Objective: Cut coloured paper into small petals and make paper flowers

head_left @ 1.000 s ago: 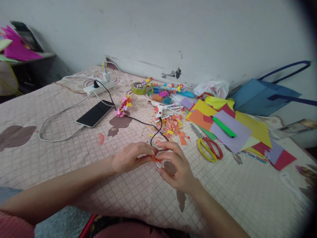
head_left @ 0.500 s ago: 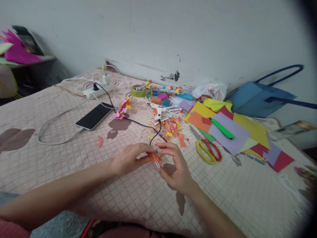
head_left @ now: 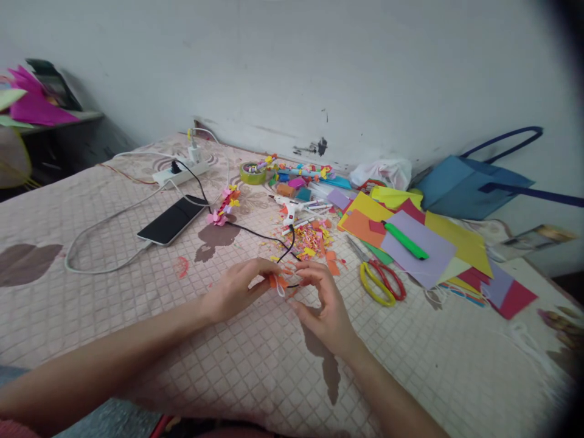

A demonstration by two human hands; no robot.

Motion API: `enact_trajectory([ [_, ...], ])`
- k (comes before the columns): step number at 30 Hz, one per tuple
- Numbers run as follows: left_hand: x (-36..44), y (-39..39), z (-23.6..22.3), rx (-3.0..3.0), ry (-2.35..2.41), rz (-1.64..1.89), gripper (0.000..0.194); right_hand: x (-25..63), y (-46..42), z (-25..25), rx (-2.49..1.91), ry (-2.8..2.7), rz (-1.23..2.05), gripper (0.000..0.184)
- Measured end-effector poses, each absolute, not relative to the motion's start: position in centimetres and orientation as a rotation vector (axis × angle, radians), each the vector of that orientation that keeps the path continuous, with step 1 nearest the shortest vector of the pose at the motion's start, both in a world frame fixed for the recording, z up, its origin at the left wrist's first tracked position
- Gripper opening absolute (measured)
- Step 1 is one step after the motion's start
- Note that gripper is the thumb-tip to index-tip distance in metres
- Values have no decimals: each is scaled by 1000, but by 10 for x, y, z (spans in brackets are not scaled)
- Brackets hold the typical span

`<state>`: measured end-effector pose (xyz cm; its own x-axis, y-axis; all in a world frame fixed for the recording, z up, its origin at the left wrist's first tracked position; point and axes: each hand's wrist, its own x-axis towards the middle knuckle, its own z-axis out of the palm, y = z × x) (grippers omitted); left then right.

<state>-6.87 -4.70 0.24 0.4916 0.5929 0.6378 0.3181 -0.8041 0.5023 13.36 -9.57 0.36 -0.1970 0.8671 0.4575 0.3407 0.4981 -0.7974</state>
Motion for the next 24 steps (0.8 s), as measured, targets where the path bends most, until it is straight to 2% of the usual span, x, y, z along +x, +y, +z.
enact_trajectory([
  [6, -98, -38, 15, 2852, 1011, 1124, 22, 140, -88, 2, -1057, -1776, 693, 31],
  [9, -112, -39, 19, 2953, 1235, 811, 20, 144, -85, 0, -1087, -1754, 700, 28],
  [12, -118, -42, 14, 2870, 1333, 586, 17, 145, -84, -5, -1115, -1743, 728, 27],
  [14, -121, -41, 8, 2740, 1320, 530, 22, 146, -83, -7, -1124, -1750, 745, 26],
  [18, -132, -39, 1, 2460, 1232, 467, 40, 152, -78, -6, -1148, -1777, 754, 24],
  [24, -152, -38, 4, 2402, 1071, 476, 38, 160, -37, 11, -1354, -1828, 570, 15],
])
